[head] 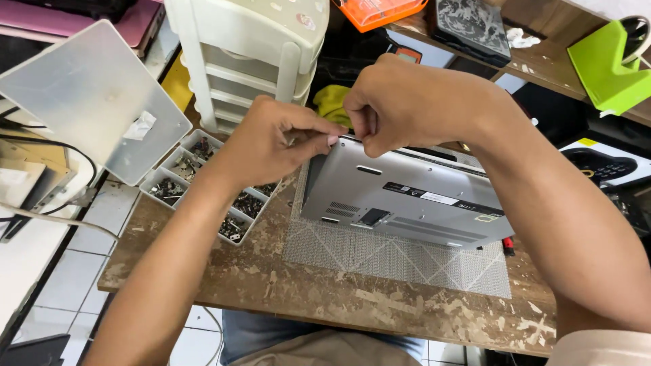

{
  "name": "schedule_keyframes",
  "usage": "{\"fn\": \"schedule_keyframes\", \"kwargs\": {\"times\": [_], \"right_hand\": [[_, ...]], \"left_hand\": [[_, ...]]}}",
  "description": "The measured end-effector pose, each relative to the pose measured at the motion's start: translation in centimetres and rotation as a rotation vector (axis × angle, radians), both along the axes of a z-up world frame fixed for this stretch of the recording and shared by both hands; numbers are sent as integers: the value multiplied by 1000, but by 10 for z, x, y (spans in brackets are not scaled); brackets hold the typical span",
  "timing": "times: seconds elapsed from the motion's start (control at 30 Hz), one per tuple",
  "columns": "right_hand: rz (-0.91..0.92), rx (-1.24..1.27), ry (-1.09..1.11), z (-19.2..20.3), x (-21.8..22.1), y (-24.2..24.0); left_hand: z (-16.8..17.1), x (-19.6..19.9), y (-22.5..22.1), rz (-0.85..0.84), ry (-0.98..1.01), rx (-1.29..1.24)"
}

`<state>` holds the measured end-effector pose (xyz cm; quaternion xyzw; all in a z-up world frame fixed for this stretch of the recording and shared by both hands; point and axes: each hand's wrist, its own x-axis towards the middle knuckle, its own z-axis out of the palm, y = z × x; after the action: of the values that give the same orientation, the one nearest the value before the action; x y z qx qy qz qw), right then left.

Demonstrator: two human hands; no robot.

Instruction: Disassembling a laptop by removing screws from the back panel and prying the case open

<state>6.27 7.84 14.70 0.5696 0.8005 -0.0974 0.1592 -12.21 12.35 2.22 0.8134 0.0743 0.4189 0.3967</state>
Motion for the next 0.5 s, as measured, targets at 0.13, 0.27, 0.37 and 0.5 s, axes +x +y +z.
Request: {"fn": "schedule_keyframes", "kwargs": {"times": [0.13, 0.27, 0.37, 0.5], "right_hand": [[-17, -17, 13, 1, -3, -1], [-114, -50, 0, 3, -6, -1], [-75, -19, -27, 4, -8, -1], [-47, -1, -37, 3, -8, 1]], "left_hand": [[0, 0, 4, -51, 43, -124], [1, 2, 3, -70, 8, -167], [-1, 0, 4, -89, 3, -136], [-4, 1, 3, -86, 14, -211]]}}
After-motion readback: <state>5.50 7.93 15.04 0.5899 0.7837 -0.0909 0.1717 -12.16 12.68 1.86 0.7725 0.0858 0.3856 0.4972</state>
